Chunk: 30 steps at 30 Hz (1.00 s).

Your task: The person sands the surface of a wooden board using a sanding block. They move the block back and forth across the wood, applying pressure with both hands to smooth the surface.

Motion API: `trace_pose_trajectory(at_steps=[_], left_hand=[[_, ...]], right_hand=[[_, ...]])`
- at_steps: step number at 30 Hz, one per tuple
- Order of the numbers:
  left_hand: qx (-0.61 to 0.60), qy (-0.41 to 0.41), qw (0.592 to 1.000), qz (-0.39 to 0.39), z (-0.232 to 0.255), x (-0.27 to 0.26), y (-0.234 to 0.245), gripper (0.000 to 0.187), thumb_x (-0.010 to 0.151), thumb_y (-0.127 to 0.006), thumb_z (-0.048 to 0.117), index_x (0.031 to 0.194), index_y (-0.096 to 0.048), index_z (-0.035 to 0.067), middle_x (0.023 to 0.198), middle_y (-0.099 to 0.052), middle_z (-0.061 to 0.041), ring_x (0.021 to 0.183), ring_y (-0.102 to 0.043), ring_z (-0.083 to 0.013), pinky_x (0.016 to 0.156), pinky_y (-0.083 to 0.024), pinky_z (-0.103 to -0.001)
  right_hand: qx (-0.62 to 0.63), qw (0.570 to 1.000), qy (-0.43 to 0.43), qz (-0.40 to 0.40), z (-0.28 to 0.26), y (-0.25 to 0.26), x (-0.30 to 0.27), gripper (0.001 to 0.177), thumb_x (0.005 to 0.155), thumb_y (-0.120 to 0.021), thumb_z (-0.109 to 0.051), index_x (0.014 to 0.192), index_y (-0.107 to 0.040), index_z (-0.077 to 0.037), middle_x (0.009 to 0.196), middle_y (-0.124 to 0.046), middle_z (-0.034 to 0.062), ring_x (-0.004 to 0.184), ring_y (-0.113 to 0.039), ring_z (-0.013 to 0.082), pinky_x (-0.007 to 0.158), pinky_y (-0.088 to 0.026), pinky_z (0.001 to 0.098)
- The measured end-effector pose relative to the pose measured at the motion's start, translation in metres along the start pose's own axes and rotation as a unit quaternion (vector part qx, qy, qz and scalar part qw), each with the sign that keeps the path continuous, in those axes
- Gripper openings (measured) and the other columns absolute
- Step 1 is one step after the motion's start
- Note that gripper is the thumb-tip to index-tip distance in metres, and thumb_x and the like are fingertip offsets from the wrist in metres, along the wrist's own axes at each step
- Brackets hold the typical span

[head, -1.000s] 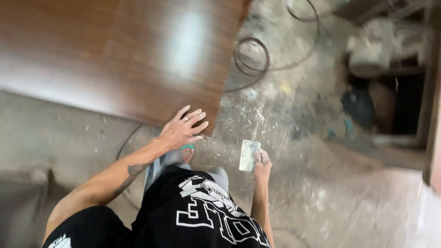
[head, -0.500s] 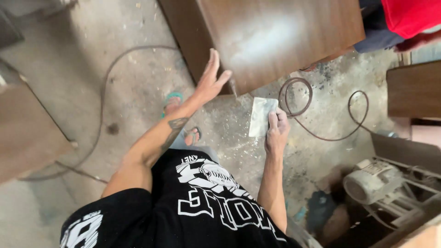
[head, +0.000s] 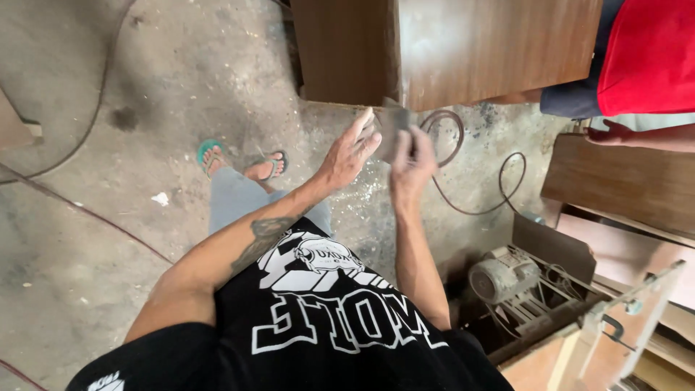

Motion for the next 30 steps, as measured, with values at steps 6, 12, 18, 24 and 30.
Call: trace_pose_trajectory(at_steps=[6, 12, 18, 24, 30], left_hand=[[-0.073, 0.110, 0.970, 0.203, 0.001, -0.002, 0.054, 0.048, 0.104, -0.051, 0.046, 0.111, -0.070, 0.002, 0.090, -0.075, -0.016, 0.073, -0.077, -0.0208, 0.063, -0.065, -0.034], [-0.239, 0.129, 0.937, 0.221, -0.004, 0.035, 0.046, 0.042, 0.091, -0.070, 0.021, 0.126, -0.065, -0.001, 0.112, -0.077, -0.016, 0.092, -0.079, -0.0266, 0.066, -0.070, -0.033], [-0.212, 0.159, 0.931, 0.253, -0.016, 0.073, 0.005, 0.091, 0.072, -0.077, 0.046, 0.143, -0.051, -0.006, 0.141, -0.065, -0.020, 0.130, -0.064, -0.0300, 0.113, -0.048, -0.033], [-0.042, 0.038, 0.948, 0.313, -0.031, 0.098, -0.017, 0.069, 0.076, -0.064, 0.071, 0.108, -0.063, 0.010, 0.119, -0.074, -0.010, 0.108, -0.074, -0.0238, 0.089, -0.060, -0.037], [-0.047, 0.064, 0.937, 0.340, -0.047, 0.106, -0.021, 0.059, 0.084, -0.055, 0.064, 0.115, -0.044, 0.016, 0.094, -0.067, -0.005, 0.083, -0.084, -0.0217, 0.045, -0.055, -0.025]], right_hand=[[0.160, 0.948, 0.013, -0.273, -0.049, -0.059, -0.014, 0.014, 0.100, -0.070, -0.016, 0.100, -0.078, -0.005, 0.108, -0.078, 0.0168, 0.107, -0.073, 0.0381, 0.098, -0.054, 0.0476], [-0.053, 0.984, 0.146, -0.090, 0.066, -0.022, 0.109, 0.032, 0.115, -0.046, -0.029, 0.133, -0.061, -0.007, 0.132, -0.067, 0.0206, 0.125, -0.067, 0.0306, 0.109, -0.057, 0.0453], [-0.271, 0.958, 0.043, -0.083, 0.153, -0.099, 0.156, 0.051, 0.115, -0.040, -0.050, 0.159, -0.040, -0.025, 0.167, -0.036, 0.0037, 0.155, -0.038, 0.0305, 0.126, -0.032, 0.0530], [-0.256, 0.962, 0.010, -0.097, 0.146, -0.095, 0.157, 0.061, 0.110, -0.034, -0.058, 0.158, -0.042, -0.020, 0.166, -0.039, 0.0030, 0.156, -0.035, 0.0279, 0.128, -0.024, 0.0528], [-0.254, 0.963, 0.047, -0.078, 0.160, -0.098, 0.161, 0.061, 0.110, -0.033, -0.057, 0.158, -0.040, -0.019, 0.165, -0.041, 0.0039, 0.155, -0.041, 0.0256, 0.129, -0.030, 0.0496]])
Point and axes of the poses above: each hand's wrist, its own x-axis towards the middle knuckle, its own y-axis out of the back of the hand, z = x × y, the point moved 5 cm from there along x, towards the middle knuckle
